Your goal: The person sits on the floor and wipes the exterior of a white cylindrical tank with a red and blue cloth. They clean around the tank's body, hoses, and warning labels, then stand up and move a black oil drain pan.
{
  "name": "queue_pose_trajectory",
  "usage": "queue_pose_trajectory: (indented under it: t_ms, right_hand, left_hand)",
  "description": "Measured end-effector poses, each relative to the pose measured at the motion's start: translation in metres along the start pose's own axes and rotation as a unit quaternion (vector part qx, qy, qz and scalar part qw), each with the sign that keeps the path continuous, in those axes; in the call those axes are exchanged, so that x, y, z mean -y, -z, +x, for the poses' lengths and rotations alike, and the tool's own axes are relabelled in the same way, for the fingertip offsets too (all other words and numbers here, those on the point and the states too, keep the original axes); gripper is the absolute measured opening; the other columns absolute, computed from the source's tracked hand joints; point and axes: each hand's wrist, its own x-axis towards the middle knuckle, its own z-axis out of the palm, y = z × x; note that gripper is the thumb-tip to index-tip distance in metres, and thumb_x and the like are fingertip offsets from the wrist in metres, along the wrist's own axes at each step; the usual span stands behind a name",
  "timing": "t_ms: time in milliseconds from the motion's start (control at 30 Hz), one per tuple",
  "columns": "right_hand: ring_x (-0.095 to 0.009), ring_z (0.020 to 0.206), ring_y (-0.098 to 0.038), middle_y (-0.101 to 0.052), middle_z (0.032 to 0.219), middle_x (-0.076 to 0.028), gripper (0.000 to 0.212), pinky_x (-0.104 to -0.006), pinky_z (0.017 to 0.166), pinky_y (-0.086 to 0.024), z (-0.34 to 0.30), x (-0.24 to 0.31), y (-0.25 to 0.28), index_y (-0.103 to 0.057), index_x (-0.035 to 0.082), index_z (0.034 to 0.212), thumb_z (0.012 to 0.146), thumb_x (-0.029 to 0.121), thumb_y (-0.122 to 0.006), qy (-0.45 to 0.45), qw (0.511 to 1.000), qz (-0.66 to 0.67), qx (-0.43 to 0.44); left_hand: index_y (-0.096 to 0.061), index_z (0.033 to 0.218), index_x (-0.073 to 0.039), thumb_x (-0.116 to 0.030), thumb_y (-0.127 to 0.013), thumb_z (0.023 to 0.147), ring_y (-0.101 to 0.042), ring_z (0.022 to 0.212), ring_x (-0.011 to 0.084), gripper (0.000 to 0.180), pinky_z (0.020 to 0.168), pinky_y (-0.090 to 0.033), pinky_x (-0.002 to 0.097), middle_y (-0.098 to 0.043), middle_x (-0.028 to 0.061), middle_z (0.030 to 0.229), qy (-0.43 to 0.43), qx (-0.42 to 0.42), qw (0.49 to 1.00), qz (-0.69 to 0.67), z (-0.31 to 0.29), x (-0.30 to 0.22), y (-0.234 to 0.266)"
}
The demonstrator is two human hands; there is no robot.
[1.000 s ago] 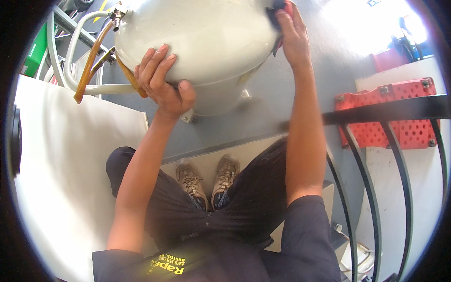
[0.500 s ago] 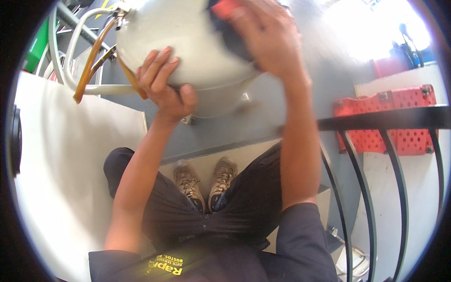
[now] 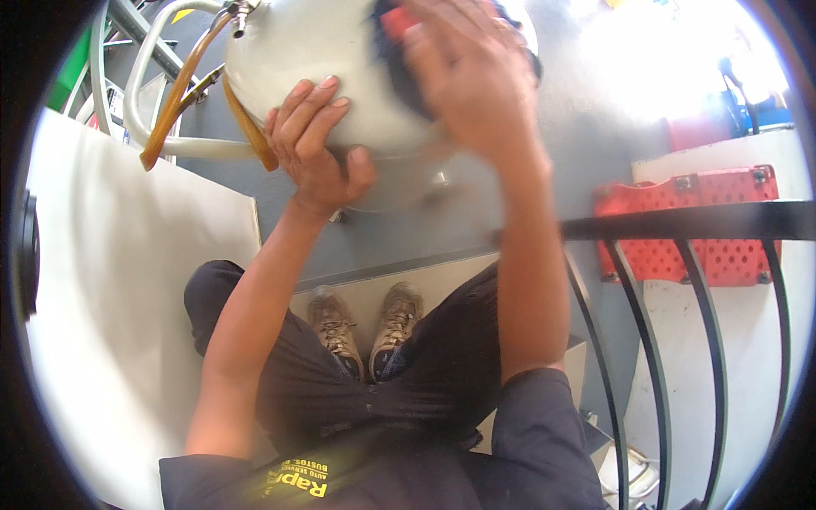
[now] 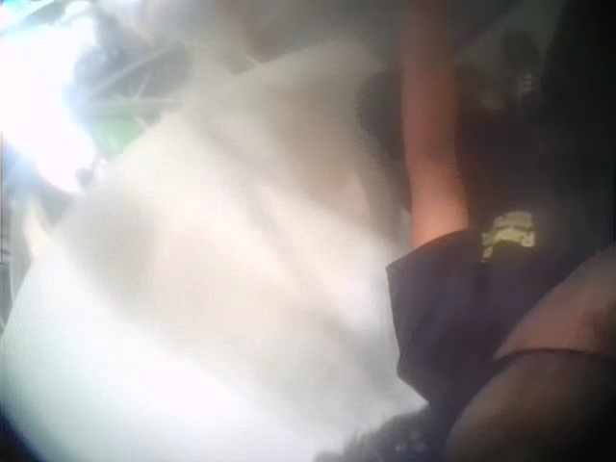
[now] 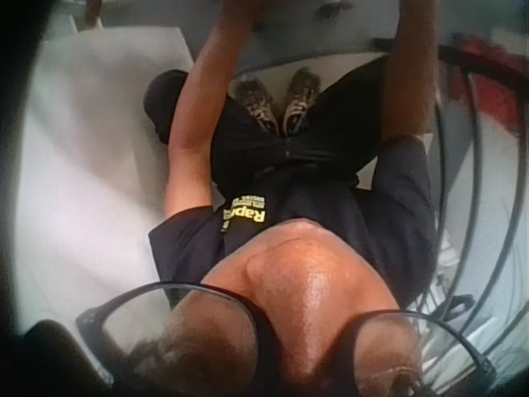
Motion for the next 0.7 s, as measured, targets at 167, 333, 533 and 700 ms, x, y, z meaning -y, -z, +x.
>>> queue_pose_trajectory:
  t_ms: [167,333,533,700]
  right_hand:
    - [-0.032,0.148,-0.057,-0.064,0.159,-0.018,0.047,-0.0411,0.127,-0.039,0.041,-0.114,0.013,-0.065,0.005,0.154,0.117,0.028,-0.050,-0.210,0.965,0.159,-0.019]
    - [-0.041,0.143,-0.061,-0.072,0.147,-0.015,0.043,-0.0509,0.126,-0.041,-0.010,-0.031,-0.025,-0.069,0.014,0.149,0.111,0.030,-0.057,0.029,0.988,-0.100,-0.117]
    - [-0.036,0.148,-0.060,-0.071,0.153,-0.010,0.038,-0.0482,0.127,-0.040,-0.030,0.036,-0.041,-0.078,0.016,0.142,0.111,0.026,-0.059,0.050,0.987,-0.096,-0.120]
    - [-0.031,0.141,-0.064,-0.071,0.151,-0.016,0.047,-0.0397,0.123,-0.043,0.024,-0.048,-0.012,-0.070,0.011,0.152,0.115,0.033,-0.052,-0.088,0.995,0.013,-0.051]
  left_hand:
    - [-0.057,0.140,-0.016,-0.037,-0.055,0.104,-0.056,0.147,0.0277,0.041,0.132,-0.024,0.0464,-0.069,0.0067,0.147,-0.027,0.037,0.999,-0.004,0.004,-0.003,0.000]
    - [-0.063,0.138,-0.021,-0.039,-0.053,0.106,-0.058,0.146,0.0226,0.038,0.133,-0.025,0.0437,-0.070,0.0020,0.147,-0.009,0.016,1.000,0.003,0.001,0.001,0.001]
    - [-0.066,0.134,-0.022,-0.039,-0.053,0.106,-0.061,0.142,0.0204,0.036,0.133,-0.026,0.0432,-0.072,-0.0002,0.145,0.015,0.001,1.000,-0.001,-0.001,-0.003,0.000]
    - [-0.066,0.136,-0.023,-0.038,-0.052,0.106,-0.061,0.143,0.0199,0.036,0.134,-0.027,0.0427,-0.071,-0.0010,0.146,0.016,0.020,1.000,-0.010,0.004,-0.006,0.007]
